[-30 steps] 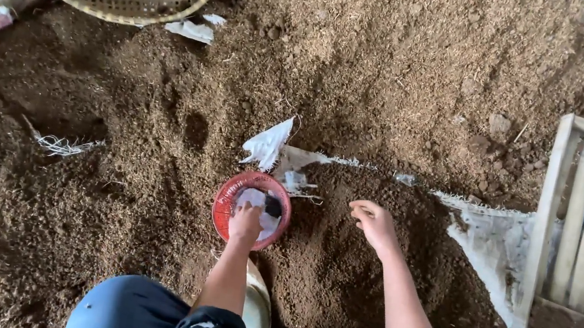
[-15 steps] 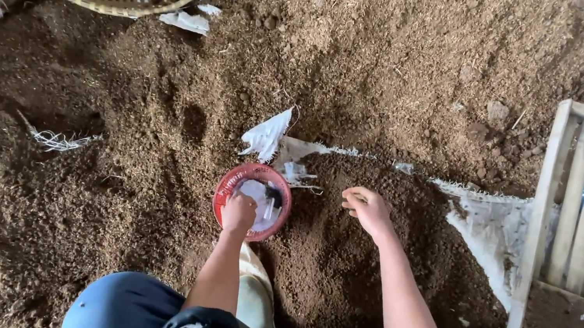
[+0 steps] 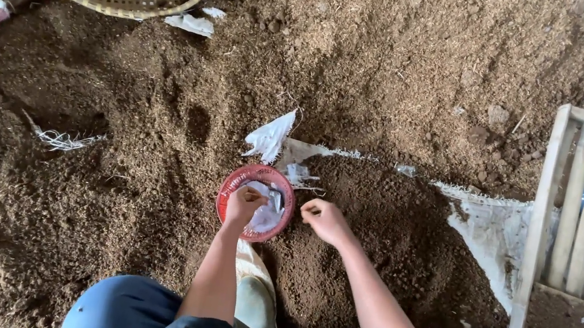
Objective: Filling small plastic bags with soil and arranging them in a seedling tray for planting.
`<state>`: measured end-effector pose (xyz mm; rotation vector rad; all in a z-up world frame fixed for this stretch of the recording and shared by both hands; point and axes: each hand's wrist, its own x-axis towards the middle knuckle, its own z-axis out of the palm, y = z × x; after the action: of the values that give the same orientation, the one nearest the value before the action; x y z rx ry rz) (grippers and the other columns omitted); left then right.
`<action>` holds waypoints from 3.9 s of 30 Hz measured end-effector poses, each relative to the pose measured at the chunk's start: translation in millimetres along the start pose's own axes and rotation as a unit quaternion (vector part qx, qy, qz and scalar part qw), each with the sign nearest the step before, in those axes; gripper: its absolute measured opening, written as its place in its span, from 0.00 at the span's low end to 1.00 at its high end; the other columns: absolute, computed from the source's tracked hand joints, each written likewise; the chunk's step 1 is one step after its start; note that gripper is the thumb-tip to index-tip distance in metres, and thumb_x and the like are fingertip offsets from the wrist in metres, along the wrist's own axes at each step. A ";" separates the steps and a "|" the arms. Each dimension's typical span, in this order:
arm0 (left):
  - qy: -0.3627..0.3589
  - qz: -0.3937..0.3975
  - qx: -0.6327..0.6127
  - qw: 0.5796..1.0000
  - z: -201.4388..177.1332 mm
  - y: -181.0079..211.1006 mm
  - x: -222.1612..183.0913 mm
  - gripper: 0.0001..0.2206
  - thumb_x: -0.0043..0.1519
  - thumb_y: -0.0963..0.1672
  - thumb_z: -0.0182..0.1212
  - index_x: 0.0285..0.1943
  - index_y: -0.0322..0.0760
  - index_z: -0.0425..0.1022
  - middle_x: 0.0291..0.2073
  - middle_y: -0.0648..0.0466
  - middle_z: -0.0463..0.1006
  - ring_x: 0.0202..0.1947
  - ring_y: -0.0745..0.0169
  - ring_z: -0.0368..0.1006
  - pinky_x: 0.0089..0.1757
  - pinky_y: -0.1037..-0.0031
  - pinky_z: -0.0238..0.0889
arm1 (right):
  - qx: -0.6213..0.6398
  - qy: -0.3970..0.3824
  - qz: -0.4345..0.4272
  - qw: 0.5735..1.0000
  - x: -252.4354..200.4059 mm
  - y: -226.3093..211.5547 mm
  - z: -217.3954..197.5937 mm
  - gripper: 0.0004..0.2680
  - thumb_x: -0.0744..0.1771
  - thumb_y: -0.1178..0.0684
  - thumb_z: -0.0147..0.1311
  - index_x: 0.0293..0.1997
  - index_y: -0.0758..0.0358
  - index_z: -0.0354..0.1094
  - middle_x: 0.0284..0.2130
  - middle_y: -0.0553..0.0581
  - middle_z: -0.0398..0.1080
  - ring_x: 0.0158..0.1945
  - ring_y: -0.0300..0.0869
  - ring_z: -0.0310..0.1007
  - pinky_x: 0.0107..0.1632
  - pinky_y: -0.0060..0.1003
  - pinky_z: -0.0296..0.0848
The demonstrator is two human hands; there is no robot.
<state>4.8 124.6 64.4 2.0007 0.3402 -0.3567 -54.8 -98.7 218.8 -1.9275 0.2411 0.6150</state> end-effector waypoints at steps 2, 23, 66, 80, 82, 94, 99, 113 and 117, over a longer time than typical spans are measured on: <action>-0.017 0.006 -0.067 0.998 -16.6 38.9 -32.3 0.14 0.45 0.42 0.67 0.40 0.39 0.74 0.29 0.53 0.79 0.30 0.68 0.73 0.35 0.79 0.67 | 0.020 -0.003 0.001 1.000 22.5 14.9 23.0 0.14 0.63 0.53 0.50 0.51 0.67 0.63 0.46 0.67 0.67 0.40 0.46 0.74 0.44 0.37 0.72; 0.042 -0.053 -0.247 0.967 -39.9 16.9 -6.7 0.07 0.51 0.39 0.63 0.37 0.33 0.77 0.28 0.45 0.78 0.23 0.61 0.75 0.24 0.79 0.70 | 0.004 -0.022 0.117 0.993 82.0 41.9 80.5 0.09 0.58 0.50 0.57 0.36 0.59 0.70 0.19 0.56 0.72 0.20 0.39 0.74 0.32 0.29 0.74; -0.113 0.139 -0.066 0.982 85.5 208.3 -165.5 0.11 0.54 0.43 0.63 0.45 0.35 0.73 0.38 0.50 0.76 0.44 0.54 0.72 0.44 0.63 0.68 | 0.272 0.237 -0.053 0.931 -119.2 23.7 -94.7 0.11 0.61 0.58 0.59 0.41 0.76 0.68 0.31 0.64 0.70 0.31 0.39 0.69 0.35 0.29 0.74; -0.173 0.249 -0.059 0.951 69.5 239.3 -205.7 0.08 0.56 0.41 0.62 0.43 0.34 0.77 0.35 0.45 0.77 0.42 0.49 0.73 0.42 0.63 0.69 | 0.253 0.236 -0.054 0.937 -126.4 4.8 -95.9 0.10 0.63 0.59 0.55 0.43 0.78 0.67 0.35 0.75 0.69 0.39 0.55 0.72 0.41 0.45 0.74; -0.168 0.250 -0.064 0.951 69.5 238.3 -204.8 0.09 0.55 0.41 0.63 0.42 0.33 0.76 0.34 0.44 0.77 0.41 0.48 0.73 0.41 0.63 0.69 | 0.255 0.232 -0.050 0.937 -130.3 0.1 -95.2 0.11 0.63 0.59 0.55 0.44 0.78 0.67 0.37 0.75 0.69 0.40 0.56 0.72 0.42 0.45 0.73; -0.114 0.229 -0.067 0.964 82.6 223.3 -187.5 0.05 0.53 0.39 0.64 0.36 0.35 0.77 0.31 0.49 0.78 0.37 0.53 0.75 0.38 0.67 0.71 | 0.119 0.236 -0.074 0.961 -124.6 7.9 -95.0 0.10 0.62 0.54 0.57 0.42 0.69 0.71 0.39 0.67 0.71 0.46 0.52 0.70 0.47 0.42 0.69; -0.086 0.275 -0.090 0.953 93.5 214.6 -172.4 0.03 0.55 0.35 0.56 0.37 0.29 0.71 0.32 0.40 0.74 0.37 0.44 0.73 0.37 0.60 0.69 | 0.122 0.263 -0.080 0.954 -128.3 3.8 -93.5 0.10 0.62 0.55 0.57 0.42 0.71 0.70 0.36 0.67 0.71 0.41 0.51 0.72 0.40 0.41 0.73; -0.017 0.332 0.095 0.938 86.8 221.3 -190.2 0.06 0.57 0.39 0.55 0.38 0.33 0.77 0.33 0.50 0.69 0.37 0.52 0.72 0.36 0.67 0.72 | 0.039 0.257 -0.102 0.960 -128.2 -3.3 -87.2 0.06 0.61 0.58 0.54 0.38 0.66 0.72 0.33 0.62 0.73 0.39 0.47 0.73 0.41 0.37 0.72; 0.010 0.317 0.116 0.941 93.5 209.8 -179.2 0.04 0.54 0.38 0.58 0.36 0.35 0.78 0.31 0.51 0.69 0.36 0.51 0.71 0.36 0.59 0.72 | 0.029 0.234 -0.109 0.966 -129.1 -6.1 -84.0 0.07 0.61 0.59 0.53 0.39 0.67 0.72 0.32 0.64 0.73 0.39 0.48 0.73 0.41 0.38 0.73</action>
<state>-87.3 -64.5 265.9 2.2167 -0.3545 0.0380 -135.7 -185.3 317.4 -1.9862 0.3344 -0.0014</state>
